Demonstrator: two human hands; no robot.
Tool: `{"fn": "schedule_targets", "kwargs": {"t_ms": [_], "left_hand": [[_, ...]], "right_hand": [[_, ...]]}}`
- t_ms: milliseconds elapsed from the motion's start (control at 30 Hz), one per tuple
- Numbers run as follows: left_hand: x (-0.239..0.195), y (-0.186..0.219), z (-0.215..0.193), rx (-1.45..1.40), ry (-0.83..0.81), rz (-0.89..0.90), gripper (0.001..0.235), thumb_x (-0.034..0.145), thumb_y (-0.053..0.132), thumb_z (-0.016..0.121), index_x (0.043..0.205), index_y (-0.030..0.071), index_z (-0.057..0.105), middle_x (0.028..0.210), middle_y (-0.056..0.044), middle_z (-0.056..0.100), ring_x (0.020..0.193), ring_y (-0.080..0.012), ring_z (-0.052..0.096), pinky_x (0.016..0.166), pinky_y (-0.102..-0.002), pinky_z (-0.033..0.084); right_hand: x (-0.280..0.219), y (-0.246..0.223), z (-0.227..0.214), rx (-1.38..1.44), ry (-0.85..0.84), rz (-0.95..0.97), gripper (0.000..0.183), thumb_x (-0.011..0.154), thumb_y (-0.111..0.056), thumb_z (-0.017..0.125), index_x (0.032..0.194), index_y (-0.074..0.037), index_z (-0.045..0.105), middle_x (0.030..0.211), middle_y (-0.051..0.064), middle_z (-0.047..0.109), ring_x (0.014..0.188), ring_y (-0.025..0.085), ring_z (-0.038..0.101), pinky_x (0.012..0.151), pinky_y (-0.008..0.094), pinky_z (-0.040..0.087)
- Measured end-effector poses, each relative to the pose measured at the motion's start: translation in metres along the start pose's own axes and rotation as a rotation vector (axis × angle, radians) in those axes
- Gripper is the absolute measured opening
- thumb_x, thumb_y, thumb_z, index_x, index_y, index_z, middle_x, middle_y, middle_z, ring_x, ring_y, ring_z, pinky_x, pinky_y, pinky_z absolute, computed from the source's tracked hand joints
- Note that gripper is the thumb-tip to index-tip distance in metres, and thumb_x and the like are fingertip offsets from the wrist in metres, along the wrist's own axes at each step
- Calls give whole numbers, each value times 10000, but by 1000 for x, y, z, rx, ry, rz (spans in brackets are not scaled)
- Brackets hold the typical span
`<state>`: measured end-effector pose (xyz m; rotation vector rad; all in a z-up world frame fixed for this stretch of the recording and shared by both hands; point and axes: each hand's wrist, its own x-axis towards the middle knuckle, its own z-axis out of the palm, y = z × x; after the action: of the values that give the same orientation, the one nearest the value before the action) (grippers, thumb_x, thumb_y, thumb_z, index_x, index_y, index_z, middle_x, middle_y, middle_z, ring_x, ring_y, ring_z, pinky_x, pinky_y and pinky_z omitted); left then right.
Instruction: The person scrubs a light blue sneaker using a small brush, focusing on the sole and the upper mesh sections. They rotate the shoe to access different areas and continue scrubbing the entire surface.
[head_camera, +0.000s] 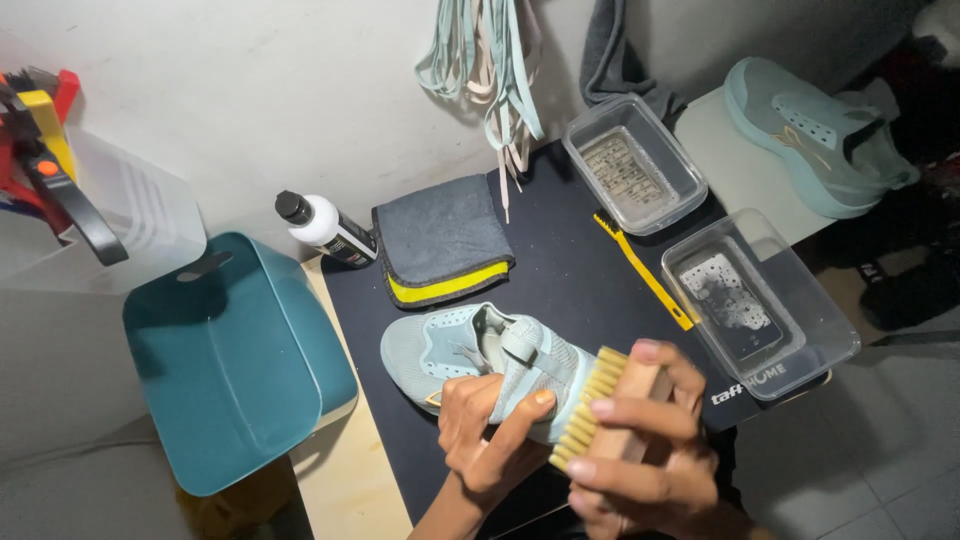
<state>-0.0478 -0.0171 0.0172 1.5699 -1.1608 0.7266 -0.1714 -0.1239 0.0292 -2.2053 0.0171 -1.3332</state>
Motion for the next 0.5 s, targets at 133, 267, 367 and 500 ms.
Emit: {"fn": "schedule_targets", "kwargs": {"t_ms": [133,267,367,500], "left_hand": [[-1,0,2,9,0,-7,170,1011,78,513,1040,149,665,856,-79,651,685,-202,608,625,-336,462],[-6,2,0,-18,48,-17,86,1000,181,585,1044,148,651,830,-68,639,686,-182,615,624,-330,447],[-9,-3,-1,-16,59,-11,99,971,132,604,1060,162,634,826,-60,622,680,-179,601,627,-327,446],[-8,0,-3,-18,55,-31,95,1002,170,582,1087,181,625,847,-53,633,696,-185,596,646,-334,463]], "right_hand": [[-7,0,11,-176,-2,-62,74,977,-463,628,1020,-428,676,1099,-111,627,1174,192,580,1081,413,480],[-2,28,31,300,249,137,207,994,-409,571,1038,-207,574,1146,121,583,1131,228,599,1172,655,458],[3,18,32,486,293,270,205,1025,-404,574,1095,-211,568,1223,145,592,1204,291,576,1250,676,412],[-44,-35,13,80,20,184,260,1087,-374,462,1178,-169,593,1148,-154,667,1356,274,516,1174,363,482]]}}
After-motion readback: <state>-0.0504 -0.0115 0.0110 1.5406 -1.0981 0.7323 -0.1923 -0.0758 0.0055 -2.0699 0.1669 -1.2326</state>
